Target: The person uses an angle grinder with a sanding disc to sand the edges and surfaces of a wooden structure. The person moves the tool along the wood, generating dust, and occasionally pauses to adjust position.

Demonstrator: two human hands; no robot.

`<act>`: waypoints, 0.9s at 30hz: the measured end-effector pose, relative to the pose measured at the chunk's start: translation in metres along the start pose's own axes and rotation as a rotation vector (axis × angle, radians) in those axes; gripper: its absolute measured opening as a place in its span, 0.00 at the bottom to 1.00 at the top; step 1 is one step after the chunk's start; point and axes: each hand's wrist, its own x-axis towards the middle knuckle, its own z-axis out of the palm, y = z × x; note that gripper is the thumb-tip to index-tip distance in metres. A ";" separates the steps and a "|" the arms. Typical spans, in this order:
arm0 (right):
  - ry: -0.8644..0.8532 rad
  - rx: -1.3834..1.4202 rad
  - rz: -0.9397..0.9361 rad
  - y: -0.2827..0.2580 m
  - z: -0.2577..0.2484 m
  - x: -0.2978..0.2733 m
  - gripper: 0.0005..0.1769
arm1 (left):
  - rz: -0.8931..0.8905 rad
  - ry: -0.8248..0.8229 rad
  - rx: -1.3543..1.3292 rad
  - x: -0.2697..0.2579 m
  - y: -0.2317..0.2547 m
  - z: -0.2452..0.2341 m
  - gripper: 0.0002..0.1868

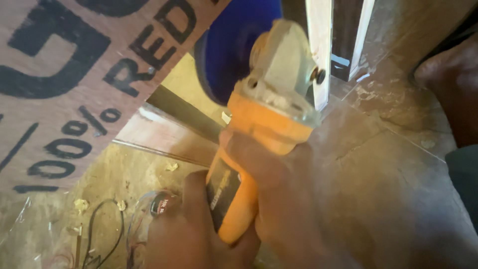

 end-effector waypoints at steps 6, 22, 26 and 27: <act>-0.046 -0.031 -0.043 0.002 -0.013 -0.007 0.13 | 0.124 0.118 -0.160 -0.006 -0.001 0.021 0.46; -0.030 -0.026 0.019 -0.001 -0.026 0.005 0.15 | 0.017 0.088 -0.053 -0.003 0.018 0.022 0.51; -0.059 0.034 0.009 -0.008 -0.031 0.002 0.15 | -0.060 -0.032 -0.021 -0.004 0.027 0.012 0.52; -0.040 0.036 0.039 -0.010 -0.031 0.003 0.15 | -0.071 -0.017 0.001 -0.004 0.030 0.009 0.51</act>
